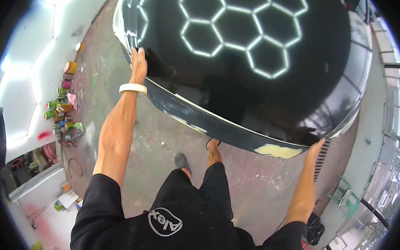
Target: The person retrieves a newspaper and masking tape, then tapes the newspaper to the underside of the open car hood. They continue applying masking tape along the hood edges and front bumper area, smoothing the tape as they go.
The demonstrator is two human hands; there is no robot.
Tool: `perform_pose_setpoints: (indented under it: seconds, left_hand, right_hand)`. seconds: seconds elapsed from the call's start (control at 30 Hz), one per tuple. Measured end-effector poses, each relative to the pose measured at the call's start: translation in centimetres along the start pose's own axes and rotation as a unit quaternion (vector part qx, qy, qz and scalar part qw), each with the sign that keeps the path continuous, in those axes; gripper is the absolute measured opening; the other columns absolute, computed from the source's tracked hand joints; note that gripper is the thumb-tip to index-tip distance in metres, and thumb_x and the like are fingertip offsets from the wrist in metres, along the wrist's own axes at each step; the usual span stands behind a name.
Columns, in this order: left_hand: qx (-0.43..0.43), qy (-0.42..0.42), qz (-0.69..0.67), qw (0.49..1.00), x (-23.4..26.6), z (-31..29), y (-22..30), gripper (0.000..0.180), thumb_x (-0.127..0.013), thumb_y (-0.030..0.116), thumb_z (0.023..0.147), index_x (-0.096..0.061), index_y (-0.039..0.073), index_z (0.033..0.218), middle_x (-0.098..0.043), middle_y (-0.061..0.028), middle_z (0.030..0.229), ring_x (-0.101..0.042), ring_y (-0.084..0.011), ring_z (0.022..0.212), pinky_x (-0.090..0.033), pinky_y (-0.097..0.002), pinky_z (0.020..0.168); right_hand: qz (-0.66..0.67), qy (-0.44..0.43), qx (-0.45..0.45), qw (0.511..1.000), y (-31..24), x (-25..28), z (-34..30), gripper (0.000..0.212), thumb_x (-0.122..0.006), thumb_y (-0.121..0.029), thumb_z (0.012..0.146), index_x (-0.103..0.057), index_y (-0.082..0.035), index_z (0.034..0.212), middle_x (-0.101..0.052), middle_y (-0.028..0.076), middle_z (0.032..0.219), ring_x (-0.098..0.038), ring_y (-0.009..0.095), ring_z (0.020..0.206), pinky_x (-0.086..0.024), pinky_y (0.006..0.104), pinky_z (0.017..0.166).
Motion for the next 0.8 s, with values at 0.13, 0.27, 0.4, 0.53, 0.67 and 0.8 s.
perform_pose_setpoints:
  seconds: [0.13,0.27,0.4,0.53,0.67,0.8]
  left_hand:
    - [0.038,-0.019,-0.155,0.987,6.1,-3.6,-11.3,0.080,-0.034,0.058,0.115,-0.032,-0.001,0.170,-0.024,-0.0239,0.179,-0.017,-0.0365,0.168,-0.013,-0.0450,0.136]
    - [0.090,0.008,-0.119,0.989,11.9,-7.7,-9.2,0.062,-0.050,0.045,0.113,-0.060,-0.004,0.150,-0.062,-0.0281,0.153,-0.055,-0.0406,0.147,-0.041,-0.0443,0.123]
    - [0.003,-0.046,-0.076,0.996,8.4,-10.2,-10.1,0.059,-0.051,0.036,0.113,-0.055,-0.006,0.153,-0.057,-0.0279,0.157,-0.052,-0.0418,0.149,-0.038,-0.0453,0.126]
    - [0.000,-0.056,-0.017,0.998,4.0,-10.9,-6.8,0.076,-0.037,0.051,0.114,-0.033,-0.004,0.167,-0.033,-0.0269,0.174,-0.027,-0.0409,0.164,-0.020,-0.0535,0.134]
    - [0.014,-0.025,-0.015,0.999,1.2,-8.5,-3.4,0.081,-0.034,0.054,0.114,-0.028,-0.004,0.169,-0.027,-0.0276,0.177,-0.020,-0.0416,0.166,-0.016,-0.0547,0.135]
    - [0.070,0.013,-0.022,0.997,-1.2,-5.2,-2.9,0.084,-0.032,0.055,0.114,-0.017,-0.005,0.172,-0.016,-0.0273,0.180,-0.014,-0.0423,0.168,-0.012,-0.0550,0.136]
  right_hand:
    - [-0.006,-0.017,-0.065,0.998,5.4,10.3,-7.0,0.098,-0.032,-0.070,0.112,-0.010,0.003,0.173,-0.014,0.023,0.182,-0.019,0.035,0.167,-0.012,0.0455,0.135]
    - [0.062,0.019,-0.257,0.964,6.7,6.7,-19.9,0.087,-0.036,-0.060,0.114,-0.021,0.005,0.171,-0.022,0.024,0.179,-0.025,0.037,0.165,-0.020,0.0473,0.134]
    - [-0.121,-0.010,-0.071,0.990,3.9,5.6,-19.7,0.075,-0.044,-0.049,0.115,-0.038,0.008,0.164,-0.036,0.028,0.173,-0.035,0.040,0.161,-0.027,0.0445,0.132]
    - [-0.316,-0.004,0.227,0.921,-9.1,-5.2,-25.1,0.068,-0.052,-0.040,0.114,-0.043,0.008,0.161,-0.037,0.031,0.171,-0.036,0.043,0.159,-0.028,0.0454,0.132]
    - [-0.328,-0.058,0.409,0.850,-18.3,-13.8,-28.9,0.074,-0.060,-0.042,0.111,-0.039,0.006,0.164,-0.034,0.031,0.172,-0.031,0.044,0.161,-0.024,0.0525,0.132]
    - [-0.268,0.017,0.265,0.926,-15.7,-16.8,-25.7,0.083,-0.059,-0.045,0.111,-0.031,0.013,0.164,-0.028,0.034,0.173,-0.026,0.046,0.163,-0.022,0.0527,0.133]
Point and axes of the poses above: each hand's wrist, its own z-axis towards the middle knuckle, its own x-axis out of the back of the hand, y = z × x, the point moved 5 cm from there along z, towards the middle knuckle
